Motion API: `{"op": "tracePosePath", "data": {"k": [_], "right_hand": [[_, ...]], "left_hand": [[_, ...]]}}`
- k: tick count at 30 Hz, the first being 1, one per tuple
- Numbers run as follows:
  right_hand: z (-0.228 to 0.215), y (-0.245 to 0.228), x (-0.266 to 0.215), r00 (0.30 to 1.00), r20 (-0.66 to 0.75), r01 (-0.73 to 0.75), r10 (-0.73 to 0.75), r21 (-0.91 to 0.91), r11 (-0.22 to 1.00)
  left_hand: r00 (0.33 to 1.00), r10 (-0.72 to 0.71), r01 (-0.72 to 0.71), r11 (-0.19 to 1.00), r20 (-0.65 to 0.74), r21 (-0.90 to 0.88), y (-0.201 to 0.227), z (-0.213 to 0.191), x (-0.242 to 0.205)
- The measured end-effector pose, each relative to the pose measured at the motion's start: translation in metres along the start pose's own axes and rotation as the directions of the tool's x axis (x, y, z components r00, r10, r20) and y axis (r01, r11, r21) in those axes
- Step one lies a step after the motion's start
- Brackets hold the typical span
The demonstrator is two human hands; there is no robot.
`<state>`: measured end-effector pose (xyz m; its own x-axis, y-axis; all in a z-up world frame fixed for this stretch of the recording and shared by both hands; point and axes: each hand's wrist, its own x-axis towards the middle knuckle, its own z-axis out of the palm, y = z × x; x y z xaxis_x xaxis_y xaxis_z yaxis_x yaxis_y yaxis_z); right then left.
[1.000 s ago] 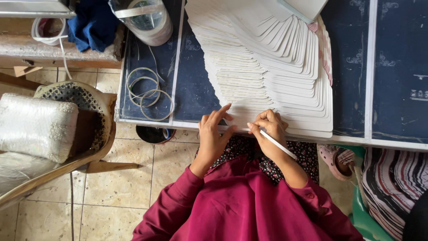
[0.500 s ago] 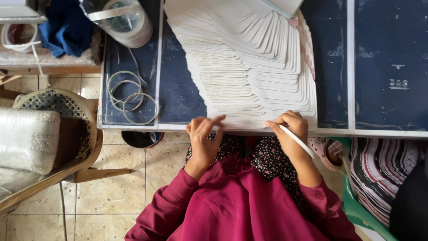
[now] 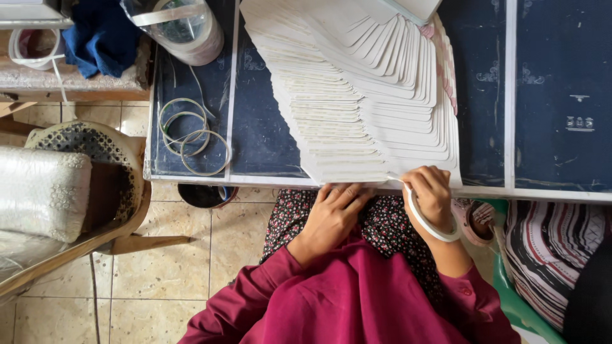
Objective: The person applies a white adhesive strip along the edge of stacked white paper sheets on a table. They repeatedly press the strip onto each sheet's edge and smooth it down with their fingers. The process is continuous and repetitive throughout the clip.
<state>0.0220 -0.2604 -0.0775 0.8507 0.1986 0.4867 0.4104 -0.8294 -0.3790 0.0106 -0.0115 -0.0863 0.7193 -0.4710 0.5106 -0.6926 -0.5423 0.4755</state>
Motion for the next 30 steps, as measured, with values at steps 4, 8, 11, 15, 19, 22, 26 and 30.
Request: {"op": "tracePosePath", "data": {"k": [4,8,11,15,19,22,26,30], "right_hand": [[0.027,0.026,-0.01,0.99,-0.026,0.137,-0.14,-0.085,0.987],[-0.01,-0.006,0.035,0.994,0.093,0.055,-0.054,-0.009,0.998],[-0.033,-0.025,0.044,0.972,0.216,-0.113,0.092,0.087,0.99],[-0.018,-0.021,0.022,0.972,0.024,-0.233,0.232,0.107,0.967],[0.028,0.009,-0.031,0.982,-0.083,-0.165,0.168,0.047,0.985],[0.001,-0.036,-0.007,0.949,-0.248,-0.109,0.194,0.32,0.941],[-0.018,-0.05,0.034,0.947,0.029,-0.297,0.32,0.458,0.838],[0.016,-0.058,0.045,0.907,0.37,-0.387,0.202,0.537,0.75]], "left_hand": [[0.999,0.037,-0.038,0.999,0.011,0.035,0.004,-0.009,0.005],[1.0,0.015,-0.015,1.0,-0.009,-0.019,0.006,-0.015,0.03],[0.999,-0.028,0.026,0.998,0.031,0.055,0.006,-0.005,0.031],[0.997,0.04,-0.058,0.945,0.063,0.321,0.011,0.005,0.031],[0.994,0.096,-0.111,0.915,0.058,0.389,0.016,-0.002,0.04],[0.993,0.109,-0.116,0.888,0.042,0.444,0.018,-0.002,0.044],[0.999,-0.037,0.043,0.986,-0.04,0.162,-0.006,0.008,0.029],[0.853,-0.426,0.391,0.904,-0.302,-0.171,-0.04,-0.031,0.016]]}}
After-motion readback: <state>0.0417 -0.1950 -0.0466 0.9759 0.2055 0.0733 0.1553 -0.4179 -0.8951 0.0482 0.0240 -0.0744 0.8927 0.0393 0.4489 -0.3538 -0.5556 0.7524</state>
